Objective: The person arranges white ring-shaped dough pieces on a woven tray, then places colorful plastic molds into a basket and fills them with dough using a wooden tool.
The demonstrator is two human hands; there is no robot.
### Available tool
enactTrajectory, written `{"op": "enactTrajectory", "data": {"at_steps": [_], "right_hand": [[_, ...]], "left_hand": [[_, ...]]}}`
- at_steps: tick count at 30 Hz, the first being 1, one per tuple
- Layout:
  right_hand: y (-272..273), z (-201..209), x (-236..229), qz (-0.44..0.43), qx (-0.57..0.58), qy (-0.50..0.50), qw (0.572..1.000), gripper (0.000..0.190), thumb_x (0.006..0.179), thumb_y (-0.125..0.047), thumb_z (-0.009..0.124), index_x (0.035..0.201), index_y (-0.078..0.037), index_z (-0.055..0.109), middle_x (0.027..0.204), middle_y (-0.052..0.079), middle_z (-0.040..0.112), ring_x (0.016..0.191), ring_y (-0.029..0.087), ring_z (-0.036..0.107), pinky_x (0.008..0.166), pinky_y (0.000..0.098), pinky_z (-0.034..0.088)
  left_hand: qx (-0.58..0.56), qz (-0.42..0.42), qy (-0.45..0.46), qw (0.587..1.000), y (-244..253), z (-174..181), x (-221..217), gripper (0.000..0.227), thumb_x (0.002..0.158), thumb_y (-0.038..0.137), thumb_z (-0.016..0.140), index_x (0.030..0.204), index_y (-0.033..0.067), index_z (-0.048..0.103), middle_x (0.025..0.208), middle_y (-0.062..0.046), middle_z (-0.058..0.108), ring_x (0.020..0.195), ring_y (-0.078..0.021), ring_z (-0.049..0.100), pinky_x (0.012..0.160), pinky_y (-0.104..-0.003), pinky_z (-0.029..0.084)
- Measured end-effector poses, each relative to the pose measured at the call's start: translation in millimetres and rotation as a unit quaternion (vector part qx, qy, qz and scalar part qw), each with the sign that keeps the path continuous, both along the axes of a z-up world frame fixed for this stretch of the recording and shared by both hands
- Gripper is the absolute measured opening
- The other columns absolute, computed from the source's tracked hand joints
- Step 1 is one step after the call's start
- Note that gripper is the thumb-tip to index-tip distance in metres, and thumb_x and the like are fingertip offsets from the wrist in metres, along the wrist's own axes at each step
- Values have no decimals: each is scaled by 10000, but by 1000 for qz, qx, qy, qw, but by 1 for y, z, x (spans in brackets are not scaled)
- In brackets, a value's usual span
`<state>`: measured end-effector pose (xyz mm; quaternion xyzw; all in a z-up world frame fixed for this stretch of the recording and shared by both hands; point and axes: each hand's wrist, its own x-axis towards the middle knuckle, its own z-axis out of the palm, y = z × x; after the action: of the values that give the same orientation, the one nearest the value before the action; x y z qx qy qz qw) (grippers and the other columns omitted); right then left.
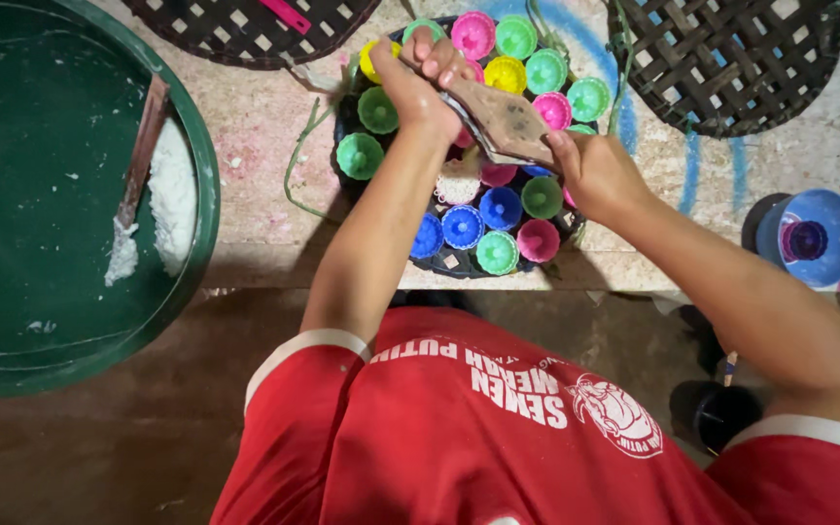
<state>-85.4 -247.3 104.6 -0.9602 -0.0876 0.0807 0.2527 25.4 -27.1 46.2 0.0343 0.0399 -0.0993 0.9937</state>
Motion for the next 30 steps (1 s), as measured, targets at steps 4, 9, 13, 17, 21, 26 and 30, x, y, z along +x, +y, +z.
{"op": "enactTrajectory", "data": {"at_steps": [4,9,13,17,21,26,30], "right_hand": [[-7,-6,3,-29,92,59,994,620,1118,-456,351,787,-6,618,601,119,606,574,242,605,602,414,486],[-21,-17,-6,-31,151,69,986,619,1132,-439,347,741,-22,583,587,74,577,556,167,552,558,365,453],[-32,-33,0,-39,151,-4,988,608,1136,-456,351,780,-20,583,601,72,588,564,164,577,583,349,462],[-50,-50,7,-88,178,-16,980,619,1132,-479,354,790,-23,594,604,73,588,560,173,577,572,347,462],[-65,-50,1,-109,194,-25,975,617,1136,-490,359,820,-18,601,630,70,588,576,160,562,561,343,452],[-51,-3,-5,-6,288,-4,958,491,1145,-431,468,944,-9,619,743,45,558,658,115,516,578,331,429],[-29,70,-32,195,165,-56,965,437,928,-425,683,1022,1,662,674,84,568,575,237,539,524,353,437]], "left_hand": [[87,-104,85,987,24,-7,4,550,882,577,276,842,74,494,796,-91,596,696,-230,581,707,-372,445],[474,-357,2,805,24,-82,-9,843,917,779,74,1008,106,573,759,-66,694,410,-164,500,288,-275,198],[541,-268,0,798,22,-130,-23,688,1039,624,273,1469,114,442,993,-107,793,472,-127,466,394,-278,306],[747,-11,-285,600,47,-116,-69,684,1062,362,469,1641,105,212,1160,-74,789,698,-229,626,582,-353,494],[888,37,-389,243,68,-58,-122,828,833,179,659,1576,70,310,1196,-170,731,587,-352,671,533,-486,535],[855,132,-414,283,71,41,-131,489,929,211,640,1405,118,581,1152,-137,729,991,-337,700,849,-461,575],[769,113,-486,400,49,117,-132,339,912,203,675,1234,99,676,1159,-132,731,1043,-303,701,878,-450,577]]}}
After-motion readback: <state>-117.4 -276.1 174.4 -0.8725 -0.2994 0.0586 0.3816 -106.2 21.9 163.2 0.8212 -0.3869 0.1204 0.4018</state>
